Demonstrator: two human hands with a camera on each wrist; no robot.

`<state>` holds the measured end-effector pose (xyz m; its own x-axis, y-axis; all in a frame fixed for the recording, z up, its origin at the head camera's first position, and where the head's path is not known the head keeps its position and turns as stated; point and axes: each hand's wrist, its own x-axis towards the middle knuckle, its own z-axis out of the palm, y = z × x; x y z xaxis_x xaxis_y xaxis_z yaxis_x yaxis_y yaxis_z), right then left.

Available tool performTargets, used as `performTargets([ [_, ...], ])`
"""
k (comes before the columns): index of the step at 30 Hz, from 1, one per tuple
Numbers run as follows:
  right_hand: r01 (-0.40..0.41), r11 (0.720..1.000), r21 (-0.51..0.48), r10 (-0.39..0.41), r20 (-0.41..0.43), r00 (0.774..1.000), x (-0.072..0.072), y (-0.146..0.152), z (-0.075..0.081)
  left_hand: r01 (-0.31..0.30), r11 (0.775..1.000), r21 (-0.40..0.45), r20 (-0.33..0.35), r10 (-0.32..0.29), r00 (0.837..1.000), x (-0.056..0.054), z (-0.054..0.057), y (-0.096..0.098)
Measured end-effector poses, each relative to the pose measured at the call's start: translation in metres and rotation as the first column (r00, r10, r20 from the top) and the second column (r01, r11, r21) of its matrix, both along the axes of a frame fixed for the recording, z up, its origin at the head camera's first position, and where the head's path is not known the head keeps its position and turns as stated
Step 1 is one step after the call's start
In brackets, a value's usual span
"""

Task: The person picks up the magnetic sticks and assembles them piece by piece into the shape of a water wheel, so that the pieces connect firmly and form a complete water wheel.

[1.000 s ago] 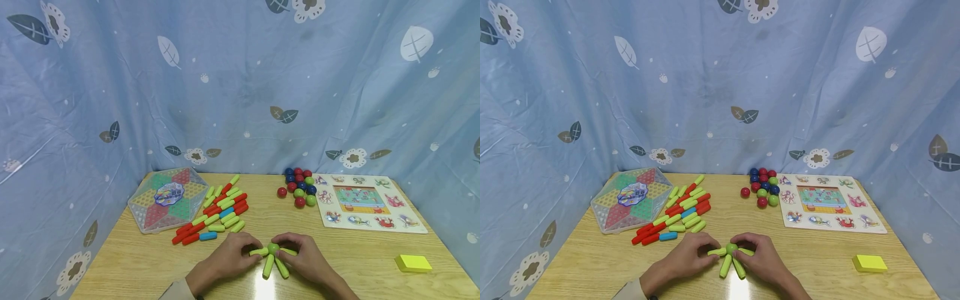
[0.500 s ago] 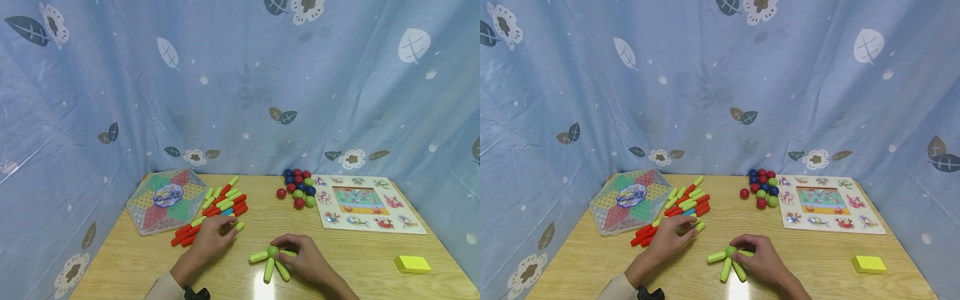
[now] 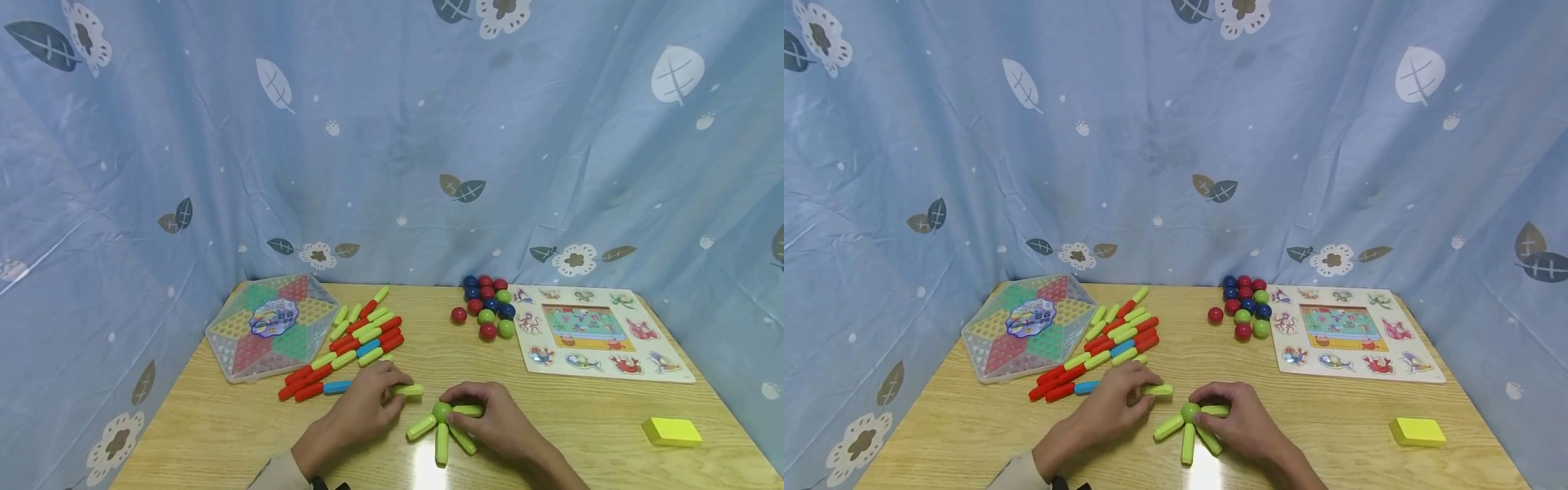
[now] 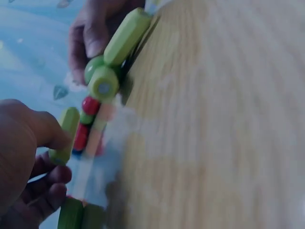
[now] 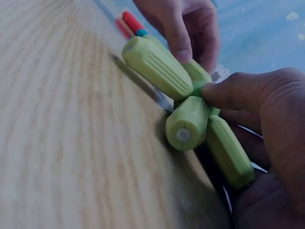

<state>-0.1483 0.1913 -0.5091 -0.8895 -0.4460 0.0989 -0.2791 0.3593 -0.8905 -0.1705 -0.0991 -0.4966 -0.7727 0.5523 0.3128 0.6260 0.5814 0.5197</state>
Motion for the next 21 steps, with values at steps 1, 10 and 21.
performTargets([
  [1,-0.005,1.0,0.008,0.005,0.004,1.0,-0.0008,-0.0003,0.0002,0.03,1.0,0.0,0.008,-0.03,1.0,0.0007,0.0002,0.0017],
  [10,-0.019,0.999,0.033,0.019,0.012,1.0,-0.0048,-0.0018,-0.0018,0.119,0.985,-0.125,-0.064,-0.128,0.99,0.0072,0.0002,0.0051],
  [21,0.284,0.958,-0.048,-0.285,-0.295,0.912,-0.0068,-0.0059,-0.0039,0.089,0.98,-0.175,-0.175,-0.121,0.977,0.0052,-0.0048,0.0065],
])
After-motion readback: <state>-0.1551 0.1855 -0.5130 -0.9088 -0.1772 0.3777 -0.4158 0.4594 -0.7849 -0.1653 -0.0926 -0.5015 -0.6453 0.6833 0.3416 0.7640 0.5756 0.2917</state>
